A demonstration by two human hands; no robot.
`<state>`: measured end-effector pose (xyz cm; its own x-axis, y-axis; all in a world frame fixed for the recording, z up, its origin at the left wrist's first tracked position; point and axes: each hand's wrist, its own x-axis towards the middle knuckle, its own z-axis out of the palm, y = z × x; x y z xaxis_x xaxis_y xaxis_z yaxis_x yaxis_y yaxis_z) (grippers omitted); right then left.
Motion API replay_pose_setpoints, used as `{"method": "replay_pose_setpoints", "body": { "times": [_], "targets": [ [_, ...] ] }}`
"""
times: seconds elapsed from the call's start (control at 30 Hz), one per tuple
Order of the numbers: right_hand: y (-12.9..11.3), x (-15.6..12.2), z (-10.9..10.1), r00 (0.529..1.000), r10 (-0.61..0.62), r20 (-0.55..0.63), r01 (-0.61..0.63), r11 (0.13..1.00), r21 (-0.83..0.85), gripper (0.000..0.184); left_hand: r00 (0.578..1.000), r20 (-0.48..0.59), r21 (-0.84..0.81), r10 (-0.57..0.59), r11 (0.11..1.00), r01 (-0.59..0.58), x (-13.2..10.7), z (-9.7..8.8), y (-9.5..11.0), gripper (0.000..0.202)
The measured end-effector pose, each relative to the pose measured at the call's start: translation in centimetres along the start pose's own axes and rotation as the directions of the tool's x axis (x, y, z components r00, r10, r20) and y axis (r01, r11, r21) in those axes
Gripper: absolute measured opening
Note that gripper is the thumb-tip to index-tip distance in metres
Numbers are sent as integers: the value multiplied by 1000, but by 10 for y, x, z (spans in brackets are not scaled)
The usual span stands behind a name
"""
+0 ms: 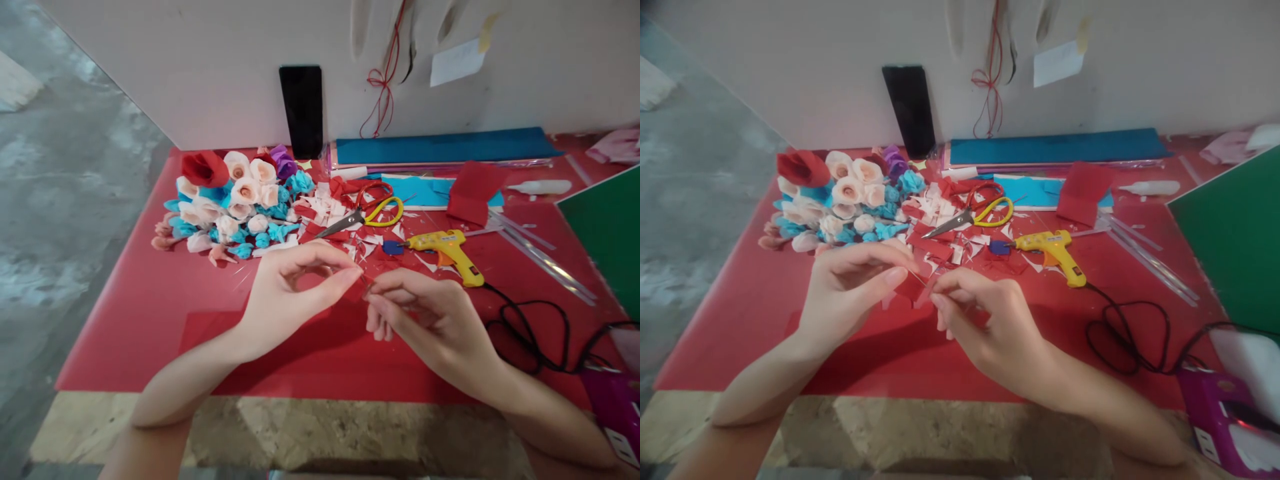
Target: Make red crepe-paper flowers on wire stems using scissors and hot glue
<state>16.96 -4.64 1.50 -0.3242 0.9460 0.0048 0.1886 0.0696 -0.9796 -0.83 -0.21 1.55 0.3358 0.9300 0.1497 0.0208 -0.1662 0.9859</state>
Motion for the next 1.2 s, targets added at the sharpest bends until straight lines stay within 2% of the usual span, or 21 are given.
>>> {"method": "replay_pose_setpoints", "body": {
  "times": [0.17, 0.57, 0.87, 0.93, 1.03, 1.1, 1.2],
  "targets": [
    [1, -2, 0, 1000, 23, 12, -22, 1000, -12, 9, 998, -3, 78, 55, 995, -54, 1, 0, 1, 5],
    [2, 1, 0, 997, 55, 52, -54, 998, -22, 9, 999, 12, 176, 30, 984, -32, 4, 2, 2, 6],
    [5, 7, -3, 997, 53, 57, -46, 991, -122, 9, 1000, -7, 210, -1, 978, 3, 11, 2, -6, 6],
    [0, 7, -10, 999, 43, 13, -40, 982, -186, 10, 1000, -19, 199, 2, 980, 2, 12, 0, -8, 6],
    [-1, 3, -33, 983, 20, -184, -83, 935, -345, 16, 1000, -23, 176, -7, 984, 11, 14, -1, -9, 8],
    [10, 0, -55, 932, -5, -361, -184, 853, -489, 21, 1000, -23, 169, -11, 986, 15, 15, -2, -9, 8],
    [45, -3, -90, 879, 7, -477, -356, 676, -646, 19, 999, -40, 168, -1, 986, 7, 16, -2, -9, 7]
  ]
}}
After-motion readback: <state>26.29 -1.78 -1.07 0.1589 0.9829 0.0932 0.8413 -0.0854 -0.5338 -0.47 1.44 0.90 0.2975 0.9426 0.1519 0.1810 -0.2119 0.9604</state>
